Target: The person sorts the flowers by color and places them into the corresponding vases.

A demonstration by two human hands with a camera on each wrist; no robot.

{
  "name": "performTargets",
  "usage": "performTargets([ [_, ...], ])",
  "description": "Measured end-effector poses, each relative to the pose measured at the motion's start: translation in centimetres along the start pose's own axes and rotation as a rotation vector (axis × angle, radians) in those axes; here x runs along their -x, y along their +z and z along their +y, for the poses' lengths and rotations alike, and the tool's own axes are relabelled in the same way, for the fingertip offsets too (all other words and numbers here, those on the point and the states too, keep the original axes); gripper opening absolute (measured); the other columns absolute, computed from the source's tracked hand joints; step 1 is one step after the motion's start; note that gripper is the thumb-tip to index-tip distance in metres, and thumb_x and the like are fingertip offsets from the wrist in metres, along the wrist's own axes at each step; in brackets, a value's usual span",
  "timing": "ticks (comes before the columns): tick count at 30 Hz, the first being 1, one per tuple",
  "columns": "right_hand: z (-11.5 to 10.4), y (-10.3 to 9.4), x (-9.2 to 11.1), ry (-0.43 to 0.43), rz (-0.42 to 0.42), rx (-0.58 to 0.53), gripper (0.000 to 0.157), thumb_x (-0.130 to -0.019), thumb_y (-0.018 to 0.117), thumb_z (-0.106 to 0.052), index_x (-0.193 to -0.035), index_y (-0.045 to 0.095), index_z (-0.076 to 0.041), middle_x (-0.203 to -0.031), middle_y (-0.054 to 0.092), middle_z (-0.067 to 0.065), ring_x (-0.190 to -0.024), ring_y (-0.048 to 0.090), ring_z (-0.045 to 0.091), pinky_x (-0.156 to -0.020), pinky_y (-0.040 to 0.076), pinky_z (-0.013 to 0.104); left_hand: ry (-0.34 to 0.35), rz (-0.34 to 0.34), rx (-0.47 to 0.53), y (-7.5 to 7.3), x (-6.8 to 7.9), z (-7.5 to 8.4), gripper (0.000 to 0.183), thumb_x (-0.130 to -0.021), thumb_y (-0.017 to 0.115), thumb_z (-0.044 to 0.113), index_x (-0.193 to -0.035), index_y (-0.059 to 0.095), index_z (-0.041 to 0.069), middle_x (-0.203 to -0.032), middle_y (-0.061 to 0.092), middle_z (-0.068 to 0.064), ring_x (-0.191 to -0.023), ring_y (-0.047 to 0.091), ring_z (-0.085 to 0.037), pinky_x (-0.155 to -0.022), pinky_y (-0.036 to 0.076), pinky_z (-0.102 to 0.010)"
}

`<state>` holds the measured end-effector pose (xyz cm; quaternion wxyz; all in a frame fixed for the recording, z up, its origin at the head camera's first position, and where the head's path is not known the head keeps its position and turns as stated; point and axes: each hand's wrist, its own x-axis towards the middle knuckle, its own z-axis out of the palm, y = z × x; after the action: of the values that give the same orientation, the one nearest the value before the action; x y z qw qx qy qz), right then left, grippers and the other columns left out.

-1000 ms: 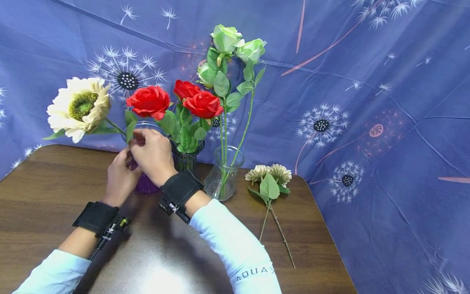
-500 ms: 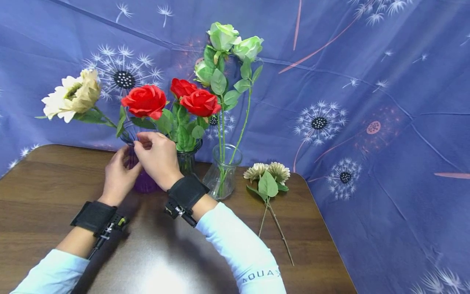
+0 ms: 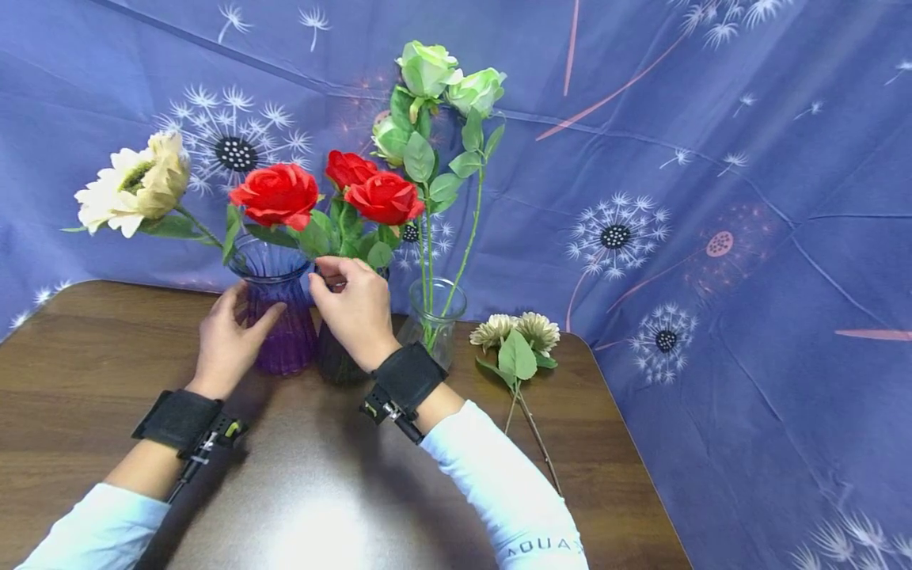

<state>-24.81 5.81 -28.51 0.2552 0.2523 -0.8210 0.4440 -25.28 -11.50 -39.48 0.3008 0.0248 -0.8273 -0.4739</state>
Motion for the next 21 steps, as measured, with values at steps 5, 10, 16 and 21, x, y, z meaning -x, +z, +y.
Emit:
performTargets([
  [5, 1.2, -2.2, 0.1, 0.036, 0.049, 0.004, 0.02, -0.081, 0.068, -0.008, -0.098, 0.07, 0.002, -0.087, 0.072, 0.013, -0.074, 0.069, 0.021, -0.067, 0.056, 0.022, 0.011, 0.018, 0.013, 0.1, 0.0, 0.0, 0.062, -0.082, 0.071, 0.021, -0.131, 0.045, -0.008, -0.126, 0.053, -0.03, -0.116, 0.051, -0.044, -0.098, 0.04, -0.053],
  [10, 2.4, -4.9, 0.4, 0.051, 0.093, 0.062, 0.02, -0.082, 0.068, -0.009, -0.099, 0.07, 0.001, -0.089, 0.072, 0.013, -0.075, 0.069, 0.022, -0.069, 0.057, 0.029, 0.008, 0.02, 0.018, 0.1, 0.0, 0.1, 0.062, -0.082, 0.071, 0.02, -0.131, 0.045, -0.007, -0.125, 0.053, -0.03, -0.114, 0.052, -0.044, -0.096, 0.041, -0.054],
  [16, 3.9, -8.0, 0.8, 0.086, 0.151, 0.126, 0.018, -0.082, 0.068, -0.009, -0.097, 0.071, 0.0, -0.089, 0.072, 0.014, -0.074, 0.069, 0.024, -0.069, 0.056, 0.028, -0.001, 0.014, 0.003, 0.0, 0.0, 0.2, 0.062, -0.083, 0.071, 0.022, -0.13, 0.045, -0.009, -0.125, 0.053, -0.03, -0.115, 0.051, -0.045, -0.097, 0.04, -0.053],
  [21, 5.5, -10.9, 1.5, 0.159, 0.211, 0.159, 0.02, -0.083, 0.068, -0.011, -0.099, 0.071, 0.0, -0.088, 0.072, 0.014, -0.072, 0.067, 0.016, -0.066, 0.051, 0.014, -0.008, 0.001, -0.005, -0.1, 0.0, 0.2, 0.064, -0.083, 0.07, 0.023, -0.131, 0.043, -0.01, -0.126, 0.052, -0.03, -0.115, 0.05, -0.045, -0.098, 0.04, -0.053],
])
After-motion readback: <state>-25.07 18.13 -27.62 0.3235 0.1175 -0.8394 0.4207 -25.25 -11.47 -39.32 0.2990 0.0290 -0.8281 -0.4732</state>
